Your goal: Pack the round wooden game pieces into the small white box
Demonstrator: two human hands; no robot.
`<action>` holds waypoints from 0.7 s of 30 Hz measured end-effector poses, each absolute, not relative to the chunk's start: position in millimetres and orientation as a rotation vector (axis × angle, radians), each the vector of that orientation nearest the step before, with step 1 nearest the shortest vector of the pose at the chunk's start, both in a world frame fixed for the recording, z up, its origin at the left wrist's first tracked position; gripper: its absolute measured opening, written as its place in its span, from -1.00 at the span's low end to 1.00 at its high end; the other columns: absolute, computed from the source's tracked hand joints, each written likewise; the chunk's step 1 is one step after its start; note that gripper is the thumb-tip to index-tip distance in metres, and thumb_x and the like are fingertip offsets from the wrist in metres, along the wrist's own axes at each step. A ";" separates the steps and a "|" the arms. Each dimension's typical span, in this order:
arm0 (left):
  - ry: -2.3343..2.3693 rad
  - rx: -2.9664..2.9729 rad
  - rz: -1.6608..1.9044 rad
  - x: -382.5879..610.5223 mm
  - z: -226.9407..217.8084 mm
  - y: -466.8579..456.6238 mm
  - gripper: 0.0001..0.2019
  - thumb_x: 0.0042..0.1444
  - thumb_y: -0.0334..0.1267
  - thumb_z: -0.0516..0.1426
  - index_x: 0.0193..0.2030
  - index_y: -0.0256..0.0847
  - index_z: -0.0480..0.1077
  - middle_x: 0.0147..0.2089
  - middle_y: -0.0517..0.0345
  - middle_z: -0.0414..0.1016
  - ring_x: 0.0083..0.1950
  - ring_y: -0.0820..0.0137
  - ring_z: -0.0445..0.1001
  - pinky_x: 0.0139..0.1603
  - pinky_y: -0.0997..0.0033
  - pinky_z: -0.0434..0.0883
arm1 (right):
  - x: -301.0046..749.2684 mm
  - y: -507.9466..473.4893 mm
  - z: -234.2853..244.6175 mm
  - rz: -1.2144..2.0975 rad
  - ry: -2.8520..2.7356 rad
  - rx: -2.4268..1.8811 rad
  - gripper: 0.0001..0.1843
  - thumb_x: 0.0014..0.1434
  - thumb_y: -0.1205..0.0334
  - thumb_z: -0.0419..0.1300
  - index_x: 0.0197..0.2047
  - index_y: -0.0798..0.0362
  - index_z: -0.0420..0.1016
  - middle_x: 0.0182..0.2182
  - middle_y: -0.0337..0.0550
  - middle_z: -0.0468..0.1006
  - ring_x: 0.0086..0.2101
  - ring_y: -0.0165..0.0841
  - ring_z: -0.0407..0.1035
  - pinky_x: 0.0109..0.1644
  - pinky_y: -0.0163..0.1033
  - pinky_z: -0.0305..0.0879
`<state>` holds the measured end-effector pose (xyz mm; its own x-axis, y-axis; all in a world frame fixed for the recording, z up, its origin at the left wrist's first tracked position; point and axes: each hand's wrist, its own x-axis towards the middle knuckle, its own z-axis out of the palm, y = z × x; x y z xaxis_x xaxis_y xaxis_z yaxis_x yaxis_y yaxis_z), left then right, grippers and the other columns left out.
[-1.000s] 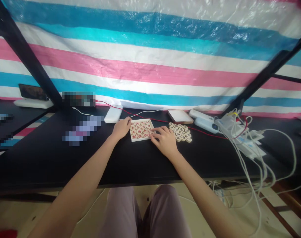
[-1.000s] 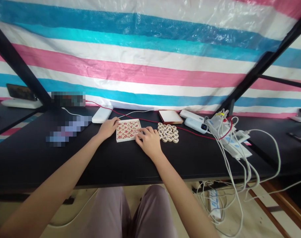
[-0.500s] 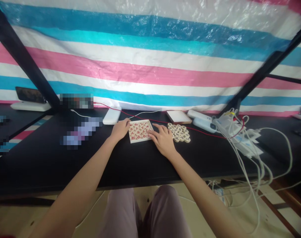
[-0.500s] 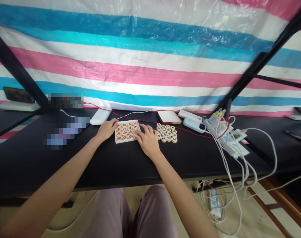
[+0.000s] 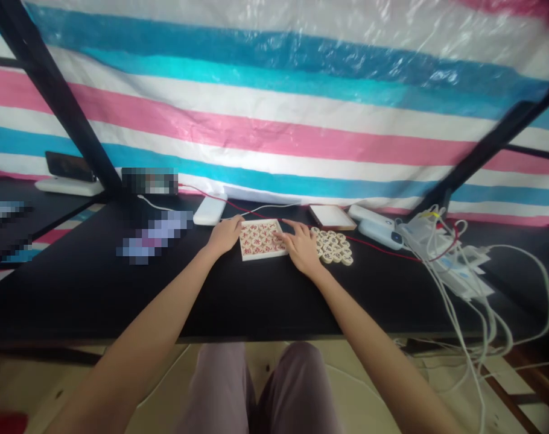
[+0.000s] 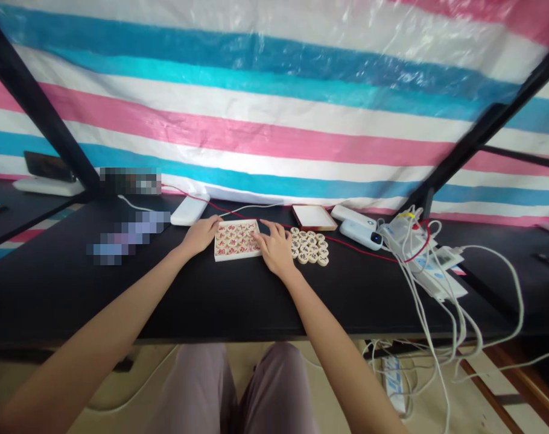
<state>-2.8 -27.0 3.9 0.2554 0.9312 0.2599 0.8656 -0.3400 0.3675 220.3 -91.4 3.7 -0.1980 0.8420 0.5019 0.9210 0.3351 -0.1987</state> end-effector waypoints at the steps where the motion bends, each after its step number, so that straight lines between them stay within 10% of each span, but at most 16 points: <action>1: 1.700 2.368 0.666 -2.6 4.0 -27.1 -0.68 0.23 -0.25 -0.19 -0.08 -0.15 0.33 -0.20 0.05 0.50 -0.16 0.23 0.44 -0.20 0.34 0.29 | 220.6 -92.2 3.5 -0.196 -2.079 -1.535 -0.54 0.29 0.01 -0.20 -0.13 -0.18 0.52 0.11 -0.21 0.28 0.06 -0.20 0.08 0.04 0.01 0.01; 11: 1.569 2.358 0.700 0.0 4.8 -30.0 -0.65 0.23 -0.27 -0.21 -0.09 -0.24 0.35 -0.19 0.04 0.49 -0.17 0.27 0.43 -0.14 0.34 0.30 | 219.7 -74.9 -1.9 -0.037 -1.963 -1.505 -0.49 0.31 0.00 -0.33 0.04 -0.22 0.38 0.13 -0.23 0.24 0.06 -0.21 0.08 0.02 0.00 0.05; 21: 1.552 2.345 0.703 1.4 4.4 -28.0 -0.64 0.22 -0.27 -0.20 -0.12 -0.24 0.37 -0.23 0.06 0.49 -0.20 0.28 0.42 -0.13 0.33 0.29 | 222.6 -68.0 -3.9 -0.233 -1.986 -1.551 -0.44 0.30 -0.03 -0.28 -0.20 -0.09 0.54 0.08 -0.18 0.30 0.05 -0.16 0.07 0.06 0.05 -0.06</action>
